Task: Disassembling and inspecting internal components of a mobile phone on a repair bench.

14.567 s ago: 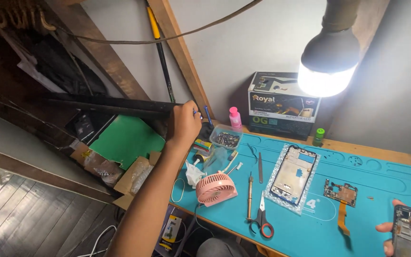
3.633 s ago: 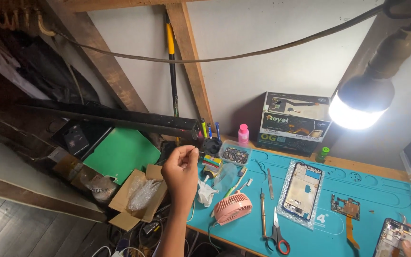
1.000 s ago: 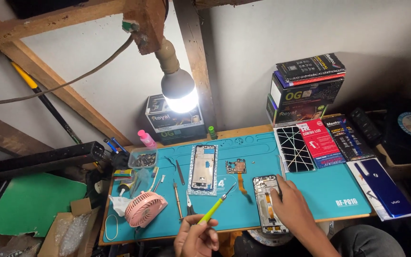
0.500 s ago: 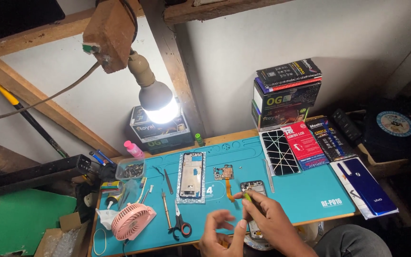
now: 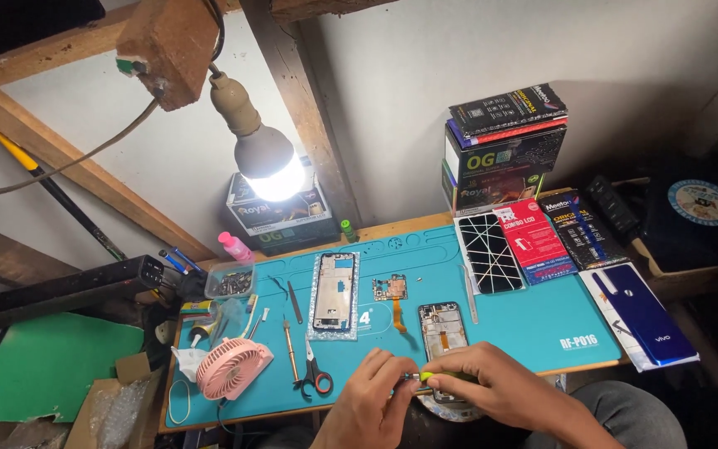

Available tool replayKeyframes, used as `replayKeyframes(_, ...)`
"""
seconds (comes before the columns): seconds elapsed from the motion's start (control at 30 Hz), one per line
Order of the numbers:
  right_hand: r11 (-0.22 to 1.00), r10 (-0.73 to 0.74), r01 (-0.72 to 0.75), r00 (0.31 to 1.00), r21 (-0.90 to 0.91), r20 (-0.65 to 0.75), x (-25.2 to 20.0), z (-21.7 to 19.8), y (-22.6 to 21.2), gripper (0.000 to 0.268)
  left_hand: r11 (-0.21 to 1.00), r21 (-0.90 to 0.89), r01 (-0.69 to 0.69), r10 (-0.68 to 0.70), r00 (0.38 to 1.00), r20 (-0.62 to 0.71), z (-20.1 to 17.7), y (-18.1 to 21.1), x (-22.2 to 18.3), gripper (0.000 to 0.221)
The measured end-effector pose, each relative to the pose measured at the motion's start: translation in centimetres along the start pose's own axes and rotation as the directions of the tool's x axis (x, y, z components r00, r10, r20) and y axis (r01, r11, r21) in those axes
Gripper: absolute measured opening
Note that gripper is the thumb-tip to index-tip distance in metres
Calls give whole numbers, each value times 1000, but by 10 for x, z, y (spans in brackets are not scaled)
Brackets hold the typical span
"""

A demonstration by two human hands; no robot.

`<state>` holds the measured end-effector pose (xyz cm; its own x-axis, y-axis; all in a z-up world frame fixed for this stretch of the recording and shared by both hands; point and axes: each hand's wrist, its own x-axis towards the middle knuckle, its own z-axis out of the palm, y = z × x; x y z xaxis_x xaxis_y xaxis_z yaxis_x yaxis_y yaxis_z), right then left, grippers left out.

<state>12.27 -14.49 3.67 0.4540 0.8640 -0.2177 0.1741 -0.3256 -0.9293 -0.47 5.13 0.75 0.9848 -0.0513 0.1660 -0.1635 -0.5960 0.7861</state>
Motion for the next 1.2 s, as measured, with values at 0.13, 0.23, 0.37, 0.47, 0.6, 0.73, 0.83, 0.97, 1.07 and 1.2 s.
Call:
replayKeyframes(0.13,998,-37,36,998,-44,-41,2,8,9,35,994,-104,12,-13,1000,-14,12,-25,-7,35)
replayKeyframes(0.23,998,31,-34,997,-46,-66,6,16,15,37,990,6,139,-138,990,-42,-1,-15,-3,30)
replayKeyframes(0.37,995,93,-94,994,-21,-57,10,12,9,38,971,-139,196,-187,980,76,-19,-12,2,19)
replayKeyframes(0.47,986,141,-144,989,-78,-46,11,15,5,38,893,-241,381,-374,924,75,-18,-11,-1,49)
replayKeyframes(0.6,984,147,-152,988,-97,-53,14,14,3,36,867,-265,422,-414,906,87,-21,-4,3,22)
replayKeyframes(0.73,978,163,-172,983,-121,-84,15,16,-4,36,854,-284,436,-421,900,114,-23,-4,3,12)
replayKeyframes(0.83,968,164,-180,982,-178,-97,16,15,-2,32,812,-171,558,-549,830,102,-24,3,6,47)
replayKeyframes(0.97,969,170,-182,982,-166,-87,17,17,-6,34,868,-306,392,-397,916,46,-17,-7,1,18)
replayKeyframes(1.07,943,232,-246,969,-224,-86,17,19,-3,35,779,-265,569,-567,819,90,-18,0,3,54)
replayKeyframes(1.2,951,149,-170,984,-257,-98,17,19,8,36,668,-392,632,-625,763,164,-24,10,9,32)
